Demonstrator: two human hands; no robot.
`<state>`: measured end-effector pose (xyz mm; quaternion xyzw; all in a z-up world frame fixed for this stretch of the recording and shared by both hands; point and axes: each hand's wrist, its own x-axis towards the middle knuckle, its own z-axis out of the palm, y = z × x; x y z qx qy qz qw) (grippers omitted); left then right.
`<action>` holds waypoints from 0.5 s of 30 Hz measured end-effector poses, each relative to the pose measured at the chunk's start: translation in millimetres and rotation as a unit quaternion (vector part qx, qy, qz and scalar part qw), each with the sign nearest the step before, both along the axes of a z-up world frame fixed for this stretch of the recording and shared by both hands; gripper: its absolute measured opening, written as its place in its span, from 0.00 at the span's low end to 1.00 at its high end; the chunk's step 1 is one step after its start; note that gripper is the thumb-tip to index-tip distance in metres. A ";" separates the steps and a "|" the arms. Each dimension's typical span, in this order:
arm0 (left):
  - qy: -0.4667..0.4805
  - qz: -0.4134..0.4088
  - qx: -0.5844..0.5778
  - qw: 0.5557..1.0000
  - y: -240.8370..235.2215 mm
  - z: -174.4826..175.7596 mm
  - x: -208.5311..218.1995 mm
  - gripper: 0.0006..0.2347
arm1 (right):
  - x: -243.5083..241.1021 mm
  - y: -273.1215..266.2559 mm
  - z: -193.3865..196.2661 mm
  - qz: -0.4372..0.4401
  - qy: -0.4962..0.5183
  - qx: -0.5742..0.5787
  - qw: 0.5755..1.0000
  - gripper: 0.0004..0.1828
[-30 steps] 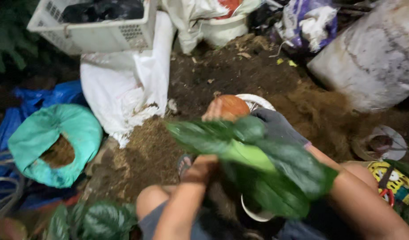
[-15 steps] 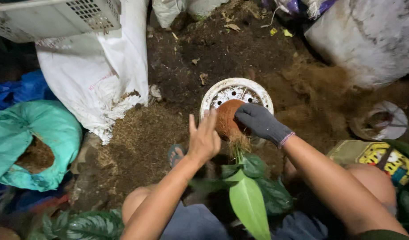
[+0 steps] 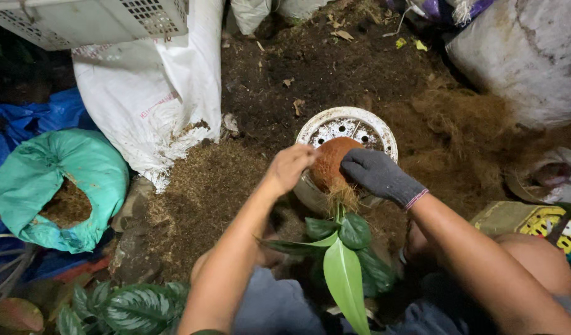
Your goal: The person places a plant with a coconut husk root ball into a white pot, adjusts the roots, and uses red-handled shears to trim the roots and leaves. The person then positions the plant upright in the pot.
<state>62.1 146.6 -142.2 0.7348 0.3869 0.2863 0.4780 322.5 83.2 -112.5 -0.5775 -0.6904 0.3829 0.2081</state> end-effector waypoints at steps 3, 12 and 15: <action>-0.320 -0.020 -0.161 0.933 2.8 7.4 52.5 0.13 | -2.2 0.8 -3.6 0.018 -0.015 0.000 1.000 0.16; -0.192 0.101 -0.251 0.943 40.8 57.1 46.3 0.14 | 5.1 -3.8 5.0 -0.079 0.076 -0.124 0.986 0.14; -0.211 0.077 -0.229 0.947 46.5 65.5 6.9 0.15 | 8.4 5.7 9.5 -0.083 0.132 -0.102 0.983 0.14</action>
